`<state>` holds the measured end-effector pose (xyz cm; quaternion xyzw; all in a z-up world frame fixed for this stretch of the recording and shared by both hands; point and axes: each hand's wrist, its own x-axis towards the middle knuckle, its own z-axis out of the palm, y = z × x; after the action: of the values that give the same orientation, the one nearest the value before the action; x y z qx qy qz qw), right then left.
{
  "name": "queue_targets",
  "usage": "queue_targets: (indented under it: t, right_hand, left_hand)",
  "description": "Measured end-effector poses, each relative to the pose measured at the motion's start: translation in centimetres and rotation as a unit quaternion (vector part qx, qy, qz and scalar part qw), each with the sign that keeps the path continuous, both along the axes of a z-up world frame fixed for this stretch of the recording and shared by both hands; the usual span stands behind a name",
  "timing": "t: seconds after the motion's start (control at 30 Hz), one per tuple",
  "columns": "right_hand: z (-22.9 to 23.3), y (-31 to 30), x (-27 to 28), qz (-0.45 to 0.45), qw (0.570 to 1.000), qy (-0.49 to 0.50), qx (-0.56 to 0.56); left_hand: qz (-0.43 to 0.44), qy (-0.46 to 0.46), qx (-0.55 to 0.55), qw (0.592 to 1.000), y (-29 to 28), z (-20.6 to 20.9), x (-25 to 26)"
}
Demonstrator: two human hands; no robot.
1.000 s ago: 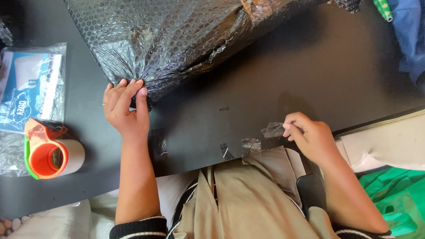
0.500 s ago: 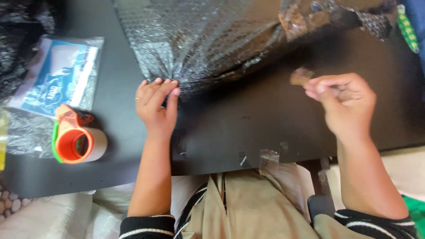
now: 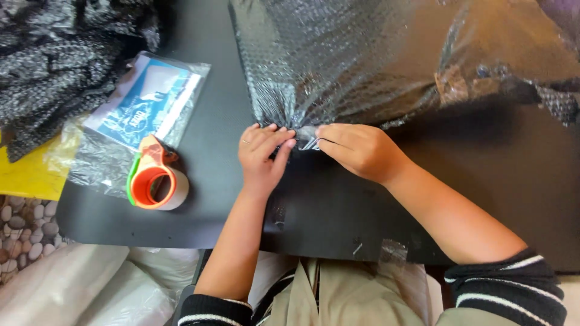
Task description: Securing a bubble-wrapped package using a tape dispenser by applying multiple small strips of tape.
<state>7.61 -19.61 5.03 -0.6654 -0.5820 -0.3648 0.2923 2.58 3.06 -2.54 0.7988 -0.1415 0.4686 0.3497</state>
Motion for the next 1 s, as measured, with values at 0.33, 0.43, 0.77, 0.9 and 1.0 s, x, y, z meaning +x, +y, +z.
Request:
queue_targets:
  t: [0.33,0.43,0.77,0.9,1.0]
  right_hand:
    - [-1.1,-0.2,1.2,-0.072,0.996,0.008,-0.046]
    - [-1.5,-0.2,1.0,-0.068,0.995,0.062,-0.028]
    - [-0.8,0.6,1.7,-0.026,0.981,0.164,0.105]
    - [-0.5,1.1,0.9,-0.003,0.991,0.023,0.128]
    - [-1.0,1.5,1.2,-0.020,0.995,0.038,0.091]
  left_hand:
    - [-0.001,0.000,-0.019,1.000,-0.2,-0.3,0.1]
    - [-0.001,0.005,-0.023,1.000,-0.3,-0.1,0.0]
    - [0.017,-0.005,-0.019,1.000,-0.6,-0.4,0.2]
    - [0.021,-0.003,-0.010,1.000,-0.5,-0.7,0.3]
    - [0.020,-0.006,-0.014,1.000,-0.5,-0.7,0.3]
